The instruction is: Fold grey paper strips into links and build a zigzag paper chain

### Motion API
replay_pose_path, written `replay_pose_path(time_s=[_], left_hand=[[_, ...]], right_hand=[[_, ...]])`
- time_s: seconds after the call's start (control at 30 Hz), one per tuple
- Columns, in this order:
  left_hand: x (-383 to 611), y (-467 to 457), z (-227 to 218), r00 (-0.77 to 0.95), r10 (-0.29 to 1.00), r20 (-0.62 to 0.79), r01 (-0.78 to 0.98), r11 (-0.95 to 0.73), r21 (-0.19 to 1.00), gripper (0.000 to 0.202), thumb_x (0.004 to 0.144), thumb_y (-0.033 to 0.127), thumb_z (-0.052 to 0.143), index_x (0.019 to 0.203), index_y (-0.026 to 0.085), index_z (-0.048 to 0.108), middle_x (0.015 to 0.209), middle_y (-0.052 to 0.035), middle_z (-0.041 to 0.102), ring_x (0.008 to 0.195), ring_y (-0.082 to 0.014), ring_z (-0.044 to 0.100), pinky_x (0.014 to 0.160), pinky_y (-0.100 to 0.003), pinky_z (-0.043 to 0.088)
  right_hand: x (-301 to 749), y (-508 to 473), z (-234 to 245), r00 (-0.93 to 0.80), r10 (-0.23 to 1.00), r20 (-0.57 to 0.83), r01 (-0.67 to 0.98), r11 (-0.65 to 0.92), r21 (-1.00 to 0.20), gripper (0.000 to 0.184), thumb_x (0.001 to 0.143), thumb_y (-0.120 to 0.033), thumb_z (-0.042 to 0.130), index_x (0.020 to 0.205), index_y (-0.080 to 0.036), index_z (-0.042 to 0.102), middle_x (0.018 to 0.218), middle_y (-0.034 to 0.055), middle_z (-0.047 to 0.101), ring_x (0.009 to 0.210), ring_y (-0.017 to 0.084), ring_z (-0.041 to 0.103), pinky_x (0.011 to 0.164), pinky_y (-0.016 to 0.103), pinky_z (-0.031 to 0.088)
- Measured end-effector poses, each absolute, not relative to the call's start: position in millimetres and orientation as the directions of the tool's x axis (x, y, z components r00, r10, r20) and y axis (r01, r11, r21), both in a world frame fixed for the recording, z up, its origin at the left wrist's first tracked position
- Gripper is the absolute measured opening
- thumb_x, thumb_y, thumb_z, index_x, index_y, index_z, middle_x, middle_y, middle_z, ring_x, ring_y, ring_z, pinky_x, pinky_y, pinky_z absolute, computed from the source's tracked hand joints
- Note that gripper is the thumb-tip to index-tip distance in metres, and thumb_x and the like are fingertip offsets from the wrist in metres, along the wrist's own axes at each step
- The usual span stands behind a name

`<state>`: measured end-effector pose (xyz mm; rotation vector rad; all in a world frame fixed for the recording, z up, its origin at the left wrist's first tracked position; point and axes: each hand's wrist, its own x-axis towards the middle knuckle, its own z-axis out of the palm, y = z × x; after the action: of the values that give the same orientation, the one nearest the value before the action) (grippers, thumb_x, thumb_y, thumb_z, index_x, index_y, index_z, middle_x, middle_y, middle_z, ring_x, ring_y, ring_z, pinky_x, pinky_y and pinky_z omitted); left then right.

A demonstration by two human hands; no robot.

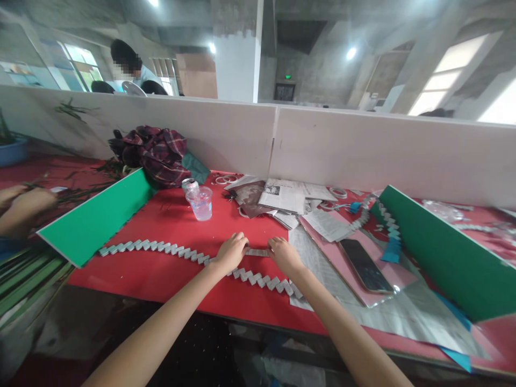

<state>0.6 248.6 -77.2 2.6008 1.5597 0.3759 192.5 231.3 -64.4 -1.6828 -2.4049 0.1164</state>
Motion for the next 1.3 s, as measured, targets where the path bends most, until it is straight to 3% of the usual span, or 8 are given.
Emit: replay_pose_path(time_s=[0.17, 0.43, 0.67, 0.93, 1.13, 1.3], left_hand=[[4.3, 245.4, -74.8, 0.461, 0.87, 0.177, 0.857, -0.488, 0.167, 0.023, 0.089, 0.011, 0.037, 0.094, 0.017, 0.058, 0.1, -0.0091, 0.056, 0.095, -0.0203, 0.052, 0.08, -0.032, 0.044], [17.4, 229.4, -70.7, 0.657, 0.746, 0.114, 0.742, -0.666, 0.08, 0.025, 0.083, 0.003, 0.041, 0.079, 0.014, 0.063, 0.091, -0.0111, 0.059, 0.094, -0.0229, 0.053, 0.079, -0.033, 0.045], [11.3, 222.0, -65.4, 0.658, 0.746, 0.101, 0.742, -0.666, 0.079, 0.029, 0.077, 0.0, 0.04, 0.082, 0.013, 0.064, 0.091, -0.0122, 0.059, 0.095, -0.0229, 0.053, 0.075, -0.031, 0.048], [17.6, 210.0, -68.2, 0.654, 0.754, 0.068, 0.753, -0.657, 0.036, 0.026, 0.078, 0.004, 0.043, 0.092, 0.01, 0.064, 0.096, -0.0166, 0.058, 0.099, -0.0257, 0.051, 0.081, -0.036, 0.047], [15.9, 210.8, -68.0, 0.659, 0.748, 0.08, 0.748, -0.662, 0.034, 0.025, 0.079, 0.005, 0.043, 0.091, 0.009, 0.065, 0.097, -0.0168, 0.059, 0.097, -0.0261, 0.052, 0.08, -0.035, 0.047], [21.7, 204.6, -64.3, 0.593, 0.803, 0.053, 0.803, -0.595, 0.035, 0.032, 0.083, 0.006, 0.039, 0.105, 0.008, 0.061, 0.104, -0.0178, 0.061, 0.1, -0.0265, 0.055, 0.081, -0.036, 0.048]], right_hand=[[193.6, 232.2, -66.1, -0.331, 0.935, 0.127, 0.919, 0.35, -0.181, 0.008, 0.087, -0.017, 0.049, 0.087, -0.016, 0.057, 0.089, 0.0071, 0.061, 0.088, 0.019, 0.057, 0.075, 0.027, 0.04], [195.2, 232.3, -66.3, -0.357, 0.924, 0.14, 0.903, 0.38, -0.203, 0.008, 0.086, -0.016, 0.05, 0.087, -0.016, 0.057, 0.089, 0.0072, 0.06, 0.088, 0.018, 0.057, 0.076, 0.026, 0.04], [197.4, 235.5, -70.9, -0.342, 0.929, 0.142, 0.91, 0.365, -0.198, 0.008, 0.086, -0.017, 0.049, 0.087, -0.016, 0.058, 0.089, 0.0065, 0.061, 0.086, 0.017, 0.057, 0.075, 0.026, 0.04], [193.4, 230.2, -70.2, -0.304, 0.937, 0.172, 0.931, 0.331, -0.154, 0.014, 0.088, -0.018, 0.046, 0.091, -0.016, 0.06, 0.091, 0.0084, 0.061, 0.091, 0.02, 0.057, 0.078, 0.028, 0.041], [180.1, 198.4, -73.3, -0.386, 0.88, 0.275, 0.894, 0.43, -0.121, 0.029, 0.091, -0.019, 0.039, 0.107, -0.019, 0.063, 0.113, 0.0085, 0.062, 0.108, 0.022, 0.052, 0.094, 0.034, 0.038], [180.6, 185.9, -80.2, -0.482, 0.858, 0.176, 0.854, 0.505, -0.125, 0.041, 0.088, -0.02, 0.043, 0.129, -0.02, 0.051, 0.133, 0.0051, 0.053, 0.124, 0.023, 0.043, 0.105, 0.039, 0.031]])
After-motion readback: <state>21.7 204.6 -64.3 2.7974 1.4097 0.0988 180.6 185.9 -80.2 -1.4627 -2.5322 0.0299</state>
